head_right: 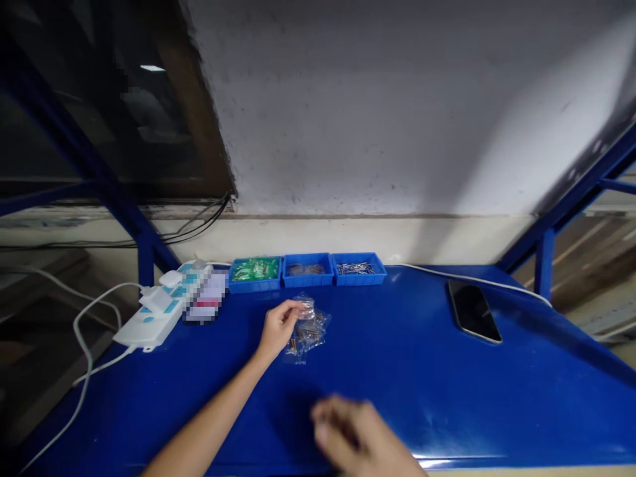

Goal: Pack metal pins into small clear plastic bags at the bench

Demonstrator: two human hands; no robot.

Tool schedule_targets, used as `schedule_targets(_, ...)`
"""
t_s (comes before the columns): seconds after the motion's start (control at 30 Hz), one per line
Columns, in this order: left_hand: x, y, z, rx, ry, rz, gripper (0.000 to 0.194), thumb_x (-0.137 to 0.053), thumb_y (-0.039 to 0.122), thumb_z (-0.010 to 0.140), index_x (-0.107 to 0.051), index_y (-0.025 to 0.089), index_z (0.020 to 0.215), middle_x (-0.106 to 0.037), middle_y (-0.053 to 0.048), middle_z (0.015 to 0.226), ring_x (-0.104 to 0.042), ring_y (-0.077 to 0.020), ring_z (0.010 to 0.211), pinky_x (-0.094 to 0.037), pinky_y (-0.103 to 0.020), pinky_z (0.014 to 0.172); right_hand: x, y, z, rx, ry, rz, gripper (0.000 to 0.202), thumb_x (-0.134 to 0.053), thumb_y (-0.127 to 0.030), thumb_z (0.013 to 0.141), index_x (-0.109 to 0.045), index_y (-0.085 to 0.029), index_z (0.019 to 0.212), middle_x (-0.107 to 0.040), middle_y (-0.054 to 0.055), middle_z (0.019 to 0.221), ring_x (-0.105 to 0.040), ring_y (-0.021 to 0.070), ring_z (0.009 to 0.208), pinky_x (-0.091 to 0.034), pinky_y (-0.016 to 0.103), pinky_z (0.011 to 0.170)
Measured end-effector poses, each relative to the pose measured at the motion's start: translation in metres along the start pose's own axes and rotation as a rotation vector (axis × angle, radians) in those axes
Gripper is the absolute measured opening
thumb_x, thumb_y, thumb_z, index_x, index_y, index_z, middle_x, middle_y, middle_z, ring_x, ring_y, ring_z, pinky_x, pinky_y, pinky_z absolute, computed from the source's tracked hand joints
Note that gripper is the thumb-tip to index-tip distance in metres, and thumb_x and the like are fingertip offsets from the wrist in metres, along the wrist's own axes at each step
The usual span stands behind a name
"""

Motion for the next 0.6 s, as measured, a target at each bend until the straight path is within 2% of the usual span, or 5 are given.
schedule_targets(0.03,0.003,0.003,0.0,-0.009,0.025,0.015,0.02,-0.047,0.019,0.085,-0.067,0.018,0.086,-0.072,-0.005,0.085,-0.068,-0.0191,0.08,-0.053,-0.029,0.073,-0.01,-0.01,0.03,-0.024,-0.199,0.227,0.038,-0.045,-0.056,0.082,-0.066,-0.024,0.084,-0.064,0.003,0.068,-0.059,0.0151,0.054,-0.046,0.026,0.047)
schedule_targets(0.2,0.014,0.026,0.0,-0.276,-0.015,0.223,0.034,-0.042,0.011,0.086,-0.065,0.023,0.107,-0.062,-0.005,0.12,-0.053,-0.02,0.117,-0.041,-0.037,0.1,-0.032,-0.034,0.152,-0.276,-0.182,0.848,0.042,-0.057,-0.055,0.075,-0.06,-0.013,0.079,-0.057,0.001,0.058,-0.051,0.0109,0.045,-0.034,0.02,0.039)
schedule_targets(0.37,0.007,0.032,-0.004,-0.482,-0.178,0.538,0.046,-0.038,0.003,0.084,-0.06,0.025,0.117,-0.062,-0.005,0.12,-0.049,-0.0226,0.122,-0.043,-0.043,0.093,-0.069,-0.042,0.166,-0.287,-0.247,0.975,0.033,-0.066,-0.045,0.068,-0.058,-0.014,0.067,-0.055,0.0,0.052,-0.053,0.0116,0.045,-0.036,0.021,0.042)
schedule_targets(0.5,0.001,0.034,-0.01,-0.484,-0.228,0.562,0.038,-0.043,0.002,0.08,-0.069,0.024,0.098,-0.064,-0.005,0.115,-0.044,-0.0252,0.123,-0.04,-0.043,0.092,-0.067,-0.028,0.165,-0.257,-0.114,0.956,0.024,-0.064,-0.036,0.067,-0.059,-0.012,0.068,-0.057,0.0,0.053,-0.053,0.0119,0.047,-0.038,0.022,0.045)
schedule_targets(0.6,0.003,0.035,-0.01,-0.382,-0.167,0.457,0.024,-0.05,0.01,0.079,-0.071,0.022,0.082,-0.063,-0.006,0.107,-0.049,-0.0248,0.109,-0.039,-0.04,0.091,-0.054,-0.019,0.166,-0.2,0.041,0.923,0.024,-0.061,-0.031,0.07,-0.061,-0.013,0.086,-0.062,0.001,0.065,-0.057,0.0135,0.059,-0.043,0.024,0.055)
Point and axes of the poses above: each hand's wrist, its own z-axis towards the middle knuckle, its own x-axis out of the back of the hand, y = z × x, the point moved 7 cm from there along z, towards the middle knuckle
